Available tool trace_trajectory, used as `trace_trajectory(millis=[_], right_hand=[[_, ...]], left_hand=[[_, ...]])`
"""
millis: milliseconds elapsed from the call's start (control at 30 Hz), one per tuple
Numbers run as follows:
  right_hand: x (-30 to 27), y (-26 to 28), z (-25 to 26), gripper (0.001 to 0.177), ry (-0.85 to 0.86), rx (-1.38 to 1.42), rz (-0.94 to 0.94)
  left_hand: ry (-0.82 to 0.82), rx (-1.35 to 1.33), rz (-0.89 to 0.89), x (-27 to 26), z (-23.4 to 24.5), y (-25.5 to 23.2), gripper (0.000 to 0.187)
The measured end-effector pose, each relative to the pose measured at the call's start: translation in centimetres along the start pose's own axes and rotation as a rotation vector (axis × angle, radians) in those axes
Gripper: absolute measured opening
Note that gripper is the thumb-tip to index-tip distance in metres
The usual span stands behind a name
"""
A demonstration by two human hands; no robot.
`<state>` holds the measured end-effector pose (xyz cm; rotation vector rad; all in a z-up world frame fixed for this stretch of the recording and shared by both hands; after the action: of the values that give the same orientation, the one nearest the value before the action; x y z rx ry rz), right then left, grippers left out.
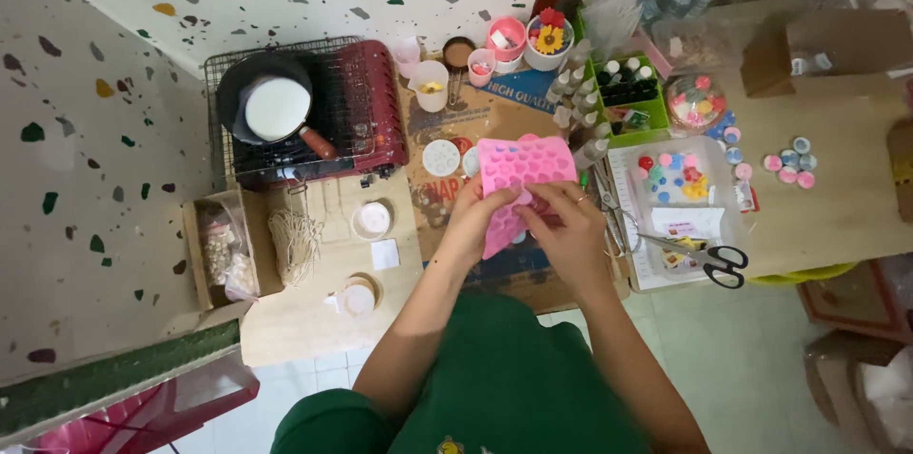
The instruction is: Applying labels to small candle tins and demolding wax pieces from silicone molds.
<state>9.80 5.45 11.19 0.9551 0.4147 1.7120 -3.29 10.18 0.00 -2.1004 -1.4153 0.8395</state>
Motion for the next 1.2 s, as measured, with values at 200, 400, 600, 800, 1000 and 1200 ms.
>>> trace_trajectory(millis=[200,400,600,800,1000,1200], right_hand=[[0.3,-0.1,-0.7,0.026,-0.009,-0.015,0.014],[0.4,-0.5,-1.6,0.028,0.015,0.112,-0.029],[0.1,-1.0,-3.6,0.028,0.035,0.074,0.008],[0.2,-1.3,-5.4,0.023,0.105,0.05,0.024],[0.3,-1.3,-6.8,0.022,0.067,0.031,0.11],[0.2,-0.9,-8.1,0.02,0.028,0.099,0.105]], left_hand=[[-0.032,-0.021,-0.009,-0.3,0.7,-0.2,0.028],[-0.027,0.055,-0.044,-0.3,1.1,-0.7,0.036],[-0.208,0.22,-0.087,-0.7,3.5,-0.6,0.052],[-0.324,0.26,-0.101,-1.2,5.7,-0.3,0.055],[-0.314,0.226,-0.051,-1.3,7.0,-0.2,0.047],[-0.354,0.147,-0.067,-1.3,10.5,1.6,0.045]])
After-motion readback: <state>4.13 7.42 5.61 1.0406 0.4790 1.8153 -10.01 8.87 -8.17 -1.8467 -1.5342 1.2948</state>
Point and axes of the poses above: each hand's wrist, its own x-axis towards the middle knuckle, its own z-axis out of the back of the hand, y = z × x, the point moved 8 cm from there along x, towards the middle knuckle, and after that the axes turned 9 degrees about y, right-handed, at the moved point
